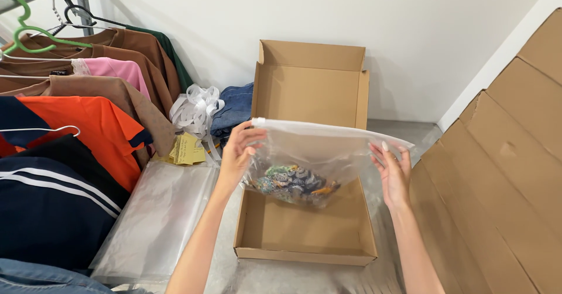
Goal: Untying a ribbon from a box, opening it, placing a plastic liner inside, and closing the box
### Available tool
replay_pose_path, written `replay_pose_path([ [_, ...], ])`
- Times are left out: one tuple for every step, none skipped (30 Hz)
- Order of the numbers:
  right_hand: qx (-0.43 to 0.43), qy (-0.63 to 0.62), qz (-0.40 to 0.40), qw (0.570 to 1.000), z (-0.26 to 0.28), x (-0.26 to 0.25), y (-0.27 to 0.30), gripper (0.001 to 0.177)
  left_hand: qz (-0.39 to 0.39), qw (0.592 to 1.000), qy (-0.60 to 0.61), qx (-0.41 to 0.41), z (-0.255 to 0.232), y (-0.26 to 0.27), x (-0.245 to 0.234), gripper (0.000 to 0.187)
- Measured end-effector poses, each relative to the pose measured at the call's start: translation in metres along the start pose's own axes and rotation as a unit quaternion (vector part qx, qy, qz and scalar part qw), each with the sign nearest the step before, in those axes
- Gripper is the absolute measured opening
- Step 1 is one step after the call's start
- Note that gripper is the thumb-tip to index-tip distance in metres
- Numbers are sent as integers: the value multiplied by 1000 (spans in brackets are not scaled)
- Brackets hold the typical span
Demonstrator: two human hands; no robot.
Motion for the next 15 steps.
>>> replay_pose_path([
  [-1,-1,1,1000,-4,0,0,30,0,1000,-1,2,2,-1,-4,83],
  [3,4,1,1000,-8,-1,-1,30,-26,997,-71,14,3,-1,-8,63],
  [10,9,0,1000,-12,-2,1,31,-52,989,-140,24,4,1,-12,44],
  [11,9,1,1000,-13,-1,1,31,-53,988,-141,23,0,0,-10,44],
  [14,5,2,1000,-13,0,1,31,-58,981,-183,27,-5,-2,-8,37],
  [17,2,3,1000,-14,1,2,30,-63,972,-226,31,-10,-3,-6,31],
  [18,2,4,1000,-13,3,4,30,-64,971,-226,31,3,-2,-10,31],
  [-8,20,7,1000,-11,5,5,45,-78,969,-231,42,15,-1,-15,17],
  [-36,39,9,999,-8,6,6,60,-91,966,-235,54,28,-2,-17,9],
  [-37,39,10,998,-6,13,14,60,-91,966,-235,55,20,-1,-9,9],
  [-80,115,24,990,-1,22,21,82,-94,949,-288,82,11,0,0,11],
  [-122,190,37,974,3,31,28,107,-97,929,-339,109,2,1,9,12],
  [-123,190,39,973,7,47,35,107,-98,929,-340,110,0,-2,16,12],
  [-205,306,68,927,14,66,43,98,-78,931,-338,115,-1,-5,23,11],
  [-276,416,99,861,17,83,58,95,-57,933,-336,113,-1,0,32,12],
])
Point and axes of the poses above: each hand's wrist, its own y-axis away from the middle knuckle, its own x-axis out of the palm, z = x × y, the point moved 2 cm from there along -y, towards the middle knuckle, and after that the axes turned 9 degrees about z, right-handed, at the moved point
